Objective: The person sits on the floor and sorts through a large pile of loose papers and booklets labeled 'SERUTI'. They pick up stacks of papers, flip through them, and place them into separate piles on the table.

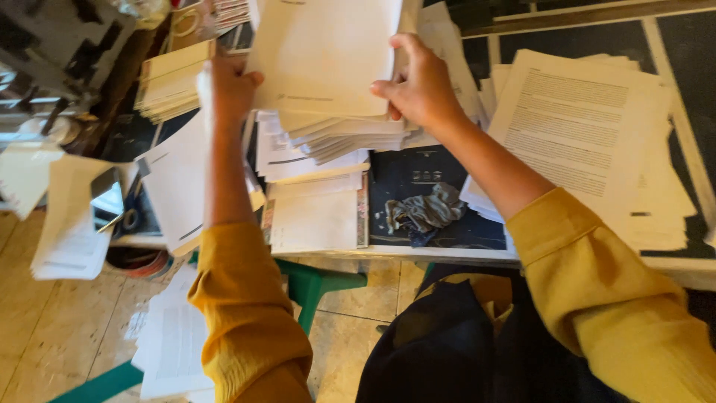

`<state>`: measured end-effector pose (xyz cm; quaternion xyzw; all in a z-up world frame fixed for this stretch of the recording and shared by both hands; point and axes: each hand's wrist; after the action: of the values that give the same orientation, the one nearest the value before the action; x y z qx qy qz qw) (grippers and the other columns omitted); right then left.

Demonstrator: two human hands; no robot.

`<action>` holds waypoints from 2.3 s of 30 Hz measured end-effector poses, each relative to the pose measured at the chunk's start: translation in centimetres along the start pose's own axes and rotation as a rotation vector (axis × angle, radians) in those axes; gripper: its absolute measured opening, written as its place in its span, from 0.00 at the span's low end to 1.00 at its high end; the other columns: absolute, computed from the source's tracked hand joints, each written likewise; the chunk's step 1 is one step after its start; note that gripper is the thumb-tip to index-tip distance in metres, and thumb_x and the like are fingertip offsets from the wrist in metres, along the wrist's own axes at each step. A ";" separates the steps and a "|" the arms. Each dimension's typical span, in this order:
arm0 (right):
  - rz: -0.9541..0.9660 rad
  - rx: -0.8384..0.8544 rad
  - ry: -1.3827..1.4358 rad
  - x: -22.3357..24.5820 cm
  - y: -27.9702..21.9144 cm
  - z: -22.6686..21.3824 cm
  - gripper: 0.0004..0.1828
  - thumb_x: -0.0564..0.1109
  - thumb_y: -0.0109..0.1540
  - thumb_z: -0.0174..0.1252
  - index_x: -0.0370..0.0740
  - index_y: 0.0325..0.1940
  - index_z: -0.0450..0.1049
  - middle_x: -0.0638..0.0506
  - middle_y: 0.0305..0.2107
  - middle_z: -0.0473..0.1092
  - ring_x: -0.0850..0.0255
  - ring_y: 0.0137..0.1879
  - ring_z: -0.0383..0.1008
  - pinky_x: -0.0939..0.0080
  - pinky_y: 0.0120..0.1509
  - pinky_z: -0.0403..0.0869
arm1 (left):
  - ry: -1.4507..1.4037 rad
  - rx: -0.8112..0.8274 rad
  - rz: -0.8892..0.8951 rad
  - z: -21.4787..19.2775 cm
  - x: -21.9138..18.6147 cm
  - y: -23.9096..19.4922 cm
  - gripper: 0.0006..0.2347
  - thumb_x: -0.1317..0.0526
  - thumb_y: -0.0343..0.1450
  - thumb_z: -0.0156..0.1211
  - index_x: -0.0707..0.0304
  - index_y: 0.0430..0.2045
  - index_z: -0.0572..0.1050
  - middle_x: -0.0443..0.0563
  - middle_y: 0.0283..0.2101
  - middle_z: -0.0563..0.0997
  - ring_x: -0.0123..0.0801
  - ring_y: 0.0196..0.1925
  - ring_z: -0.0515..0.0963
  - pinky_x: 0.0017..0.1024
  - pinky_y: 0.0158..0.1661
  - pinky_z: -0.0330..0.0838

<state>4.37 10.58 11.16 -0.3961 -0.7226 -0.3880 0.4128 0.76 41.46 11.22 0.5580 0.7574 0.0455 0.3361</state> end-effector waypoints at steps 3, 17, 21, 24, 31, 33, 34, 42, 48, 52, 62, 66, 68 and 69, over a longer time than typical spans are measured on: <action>0.001 0.015 -0.069 -1.0 -1.3 -2.9 0.29 0.42 0.51 0.62 0.42 0.54 0.60 0.55 0.14 0.71 0.69 0.12 0.66 0.69 0.22 0.68 | 0.117 0.026 0.032 0.1 -2.3 -1.6 0.19 0.59 0.58 0.59 0.50 0.09 0.49 0.35 0.18 0.47 0.23 0.23 0.48 0.34 0.22 0.38; 0.337 -0.643 -0.617 -21.5 -22.3 -32.0 0.05 0.42 0.61 0.56 0.49 0.38 0.76 0.58 0.25 0.72 0.73 0.34 0.72 0.74 0.48 0.64 | -0.128 0.136 0.499 31.2 -26.9 -10.9 0.34 0.47 0.64 0.62 0.76 0.55 0.58 0.68 0.56 0.66 0.54 0.58 0.64 0.40 0.58 0.56; 0.514 -0.628 -0.841 -25.4 -25.1 -36.4 0.11 0.53 0.60 0.59 0.45 0.37 0.78 0.50 0.32 0.74 0.56 0.40 0.73 0.58 0.46 0.66 | 0.141 0.582 0.216 30.7 -30.9 -8.5 0.41 0.37 0.68 0.50 0.72 0.62 0.41 0.68 0.65 0.51 0.56 0.66 0.51 0.45 0.56 0.57; 0.852 -0.372 -0.896 -22.6 -23.6 -33.6 0.31 0.62 0.61 0.55 0.27 0.46 0.74 0.29 0.39 0.71 0.35 0.48 0.71 0.39 0.51 0.70 | 0.280 0.545 0.197 31.0 -31.6 -8.4 0.46 0.37 0.60 0.63 0.75 0.60 0.48 0.71 0.51 0.66 0.59 0.55 0.66 0.48 0.48 0.66; 0.849 -0.280 -1.092 -30.4 -23.3 -33.3 0.28 0.53 0.55 0.59 0.24 0.46 0.68 0.33 0.35 0.64 0.33 0.41 0.70 0.37 0.41 0.71 | 0.218 0.571 0.051 30.1 -30.4 -7.1 0.53 0.34 0.52 0.72 0.74 0.58 0.46 0.73 0.49 0.69 0.62 0.51 0.71 0.57 0.46 0.65; 0.786 -0.259 -1.134 -31.2 -24.4 -33.7 0.25 0.49 0.55 0.59 0.23 0.44 0.68 0.32 0.32 0.64 0.32 0.37 0.72 0.37 0.38 0.72 | 0.174 0.555 0.081 30.7 -29.3 -7.2 0.54 0.35 0.53 0.72 0.75 0.58 0.44 0.73 0.48 0.72 0.62 0.50 0.73 0.54 0.46 0.67; 0.755 -0.260 -1.122 -30.6 -24.8 -34.5 0.20 0.46 0.56 0.53 0.25 0.43 0.70 0.33 0.30 0.67 0.32 0.37 0.73 0.36 0.38 0.72 | 0.075 0.553 0.037 30.7 -28.9 -7.3 0.49 0.42 0.53 0.75 0.71 0.57 0.46 0.70 0.46 0.73 0.61 0.49 0.74 0.54 0.47 0.68; 0.270 -0.389 -1.101 -18.1 -22.1 -30.4 0.10 0.44 0.58 0.48 0.33 0.29 0.67 0.35 0.20 0.68 0.33 0.33 0.73 0.38 0.34 0.72 | -0.591 0.520 -0.209 27.4 -29.5 -12.5 0.23 0.50 0.66 0.60 0.69 0.48 0.69 0.66 0.43 0.76 0.51 0.50 0.76 0.42 0.47 0.73; 0.276 0.066 -0.893 -14.5 -13.9 -15.3 0.12 0.48 0.55 0.49 0.36 0.33 0.68 0.41 0.24 0.69 0.36 0.32 0.75 0.40 0.31 0.74 | -0.753 0.765 -0.411 26.3 -31.7 -14.9 0.43 0.38 0.62 0.47 0.73 0.63 0.44 0.80 0.64 0.51 0.65 0.65 0.55 0.57 0.59 0.55; -0.144 -0.067 -0.608 -15.7 -15.2 -17.9 0.14 0.47 0.62 0.51 0.32 0.41 0.72 0.34 0.33 0.68 0.34 0.44 0.70 0.40 0.47 0.69 | -0.940 0.456 -0.070 26.2 -30.4 -16.1 0.32 0.64 0.62 0.63 0.83 0.58 0.54 0.81 0.57 0.61 0.64 0.61 0.60 0.51 0.61 0.54; -0.457 -0.442 0.130 -10.2 -15.7 -26.6 0.26 0.38 0.65 0.55 0.36 0.65 0.54 0.42 0.59 0.59 0.53 0.67 0.59 0.57 0.75 0.62 | -1.267 0.158 0.628 14.6 -32.1 -13.1 0.10 0.61 0.73 0.51 0.56 0.45 0.61 0.46 0.41 0.74 0.28 0.40 0.74 0.22 0.33 0.73; -0.397 -0.395 0.260 -10.6 -16.8 -24.0 0.34 0.37 0.62 0.52 0.39 0.70 0.47 0.45 0.61 0.54 0.53 0.67 0.56 0.58 0.73 0.61 | -1.235 0.197 0.490 14.6 -31.0 -14.0 0.18 0.49 0.67 0.55 0.59 0.39 0.58 0.43 0.30 0.67 0.22 0.29 0.66 0.18 0.23 0.61; -0.395 -0.408 0.119 -11.9 -17.5 -22.2 0.35 0.39 0.61 0.51 0.37 0.68 0.43 0.41 0.61 0.51 0.52 0.67 0.51 0.55 0.74 0.54 | -1.264 0.272 0.386 16.0 -29.6 -14.8 0.21 0.50 0.66 0.59 0.60 0.44 0.59 0.52 0.43 0.73 0.32 0.42 0.77 0.26 0.34 0.77; -0.397 -0.400 0.121 -13.0 -18.2 -21.8 0.35 0.39 0.61 0.51 0.37 0.68 0.43 0.41 0.61 0.51 0.52 0.67 0.51 0.55 0.74 0.54 | -1.262 0.265 0.382 16.7 -29.0 -15.5 0.21 0.50 0.66 0.59 0.60 0.44 0.59 0.52 0.43 0.73 0.32 0.42 0.77 0.26 0.34 0.77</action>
<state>-1.12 -19.03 2.97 -0.2965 -0.6690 -0.6192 0.2849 1.88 5.14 4.80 0.6384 0.3029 -0.3239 0.6291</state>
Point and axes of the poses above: each hand's wrist, its own y-axis towards the middle knuckle, its own z-axis out of the palm, x = y × z
